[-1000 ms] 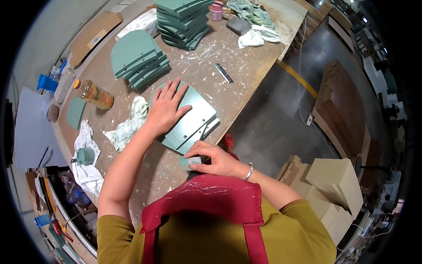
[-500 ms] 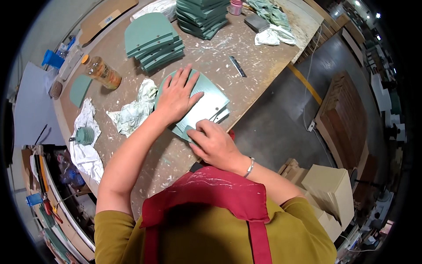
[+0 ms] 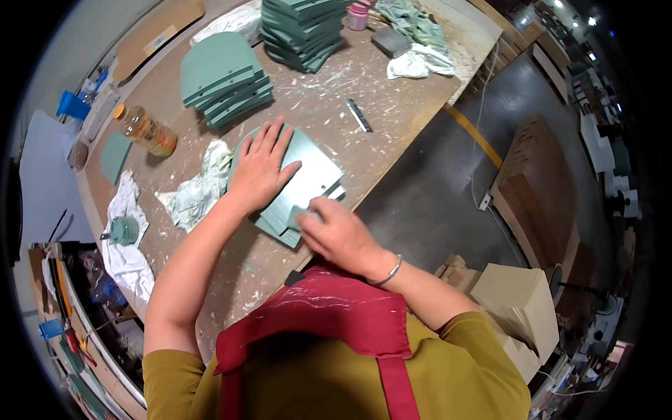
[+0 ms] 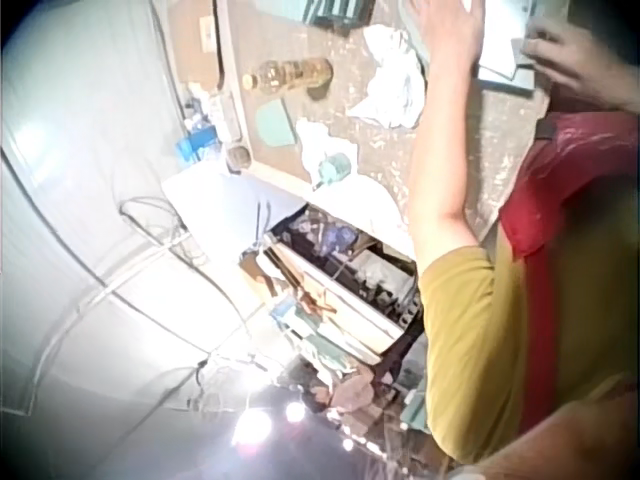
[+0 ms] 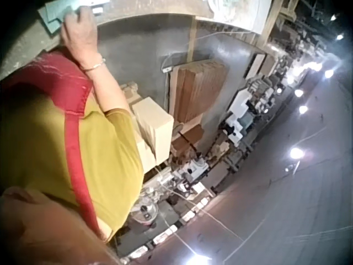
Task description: The person wipes green wooden panels with a cloth and a block, handling one panel at a time from a stack on a workbench.
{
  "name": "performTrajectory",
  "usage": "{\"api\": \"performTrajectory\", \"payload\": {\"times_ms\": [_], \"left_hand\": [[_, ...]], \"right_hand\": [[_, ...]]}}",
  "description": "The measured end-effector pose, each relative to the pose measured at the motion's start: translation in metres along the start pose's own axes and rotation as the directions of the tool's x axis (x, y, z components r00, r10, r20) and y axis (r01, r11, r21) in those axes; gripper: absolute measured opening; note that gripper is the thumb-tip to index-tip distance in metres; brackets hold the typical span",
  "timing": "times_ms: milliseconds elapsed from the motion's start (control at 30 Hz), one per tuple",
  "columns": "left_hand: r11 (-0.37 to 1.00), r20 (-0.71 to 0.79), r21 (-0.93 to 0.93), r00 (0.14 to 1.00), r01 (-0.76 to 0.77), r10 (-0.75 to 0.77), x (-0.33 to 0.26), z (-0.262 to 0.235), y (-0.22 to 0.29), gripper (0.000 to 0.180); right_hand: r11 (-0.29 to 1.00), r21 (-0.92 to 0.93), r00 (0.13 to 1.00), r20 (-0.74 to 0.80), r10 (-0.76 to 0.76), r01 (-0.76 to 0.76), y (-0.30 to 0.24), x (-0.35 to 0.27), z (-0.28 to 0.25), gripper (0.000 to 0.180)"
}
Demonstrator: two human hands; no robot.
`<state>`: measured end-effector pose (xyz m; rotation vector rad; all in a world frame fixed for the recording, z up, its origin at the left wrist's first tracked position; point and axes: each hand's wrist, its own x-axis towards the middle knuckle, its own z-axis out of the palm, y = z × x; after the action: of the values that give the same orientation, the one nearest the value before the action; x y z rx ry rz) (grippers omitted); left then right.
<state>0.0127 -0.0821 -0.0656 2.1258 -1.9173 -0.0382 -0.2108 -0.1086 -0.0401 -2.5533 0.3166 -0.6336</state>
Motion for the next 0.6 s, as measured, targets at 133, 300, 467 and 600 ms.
{"api": "performTrajectory", "payload": {"times_ms": [133, 300, 467, 600], "left_hand": [[1.0, 0.02, 0.009, 1.0, 0.0, 0.0, 0.0, -0.001, 0.0, 0.067], [1.0, 0.041, 0.014, 0.999, 0.005, -0.006, 0.002, -0.006, 0.003, 0.067], [1.0, 0.067, 0.024, 0.998, 0.0, -0.002, 0.004, -0.008, 0.005, 0.067], [1.0, 0.048, 0.028, 0.999, 0.006, -0.007, 0.0, -0.007, 0.001, 0.068]], "right_hand": [[0.959, -0.177, 0.97, -0.141, 0.198, -0.221, 0.065, -0.012, -0.051, 0.02], [0.91, 0.282, 0.952, 0.08, 0.294, -0.304, 0.105, 0.022, -0.088, 0.03], [0.952, 0.293, 0.94, 0.34, -0.021, -0.085, 0.113, 0.061, -0.079, 0.029], [0.97, 0.242, 0.905, 0.413, -0.099, -0.004, 0.121, 0.051, -0.093, 0.027]]}}
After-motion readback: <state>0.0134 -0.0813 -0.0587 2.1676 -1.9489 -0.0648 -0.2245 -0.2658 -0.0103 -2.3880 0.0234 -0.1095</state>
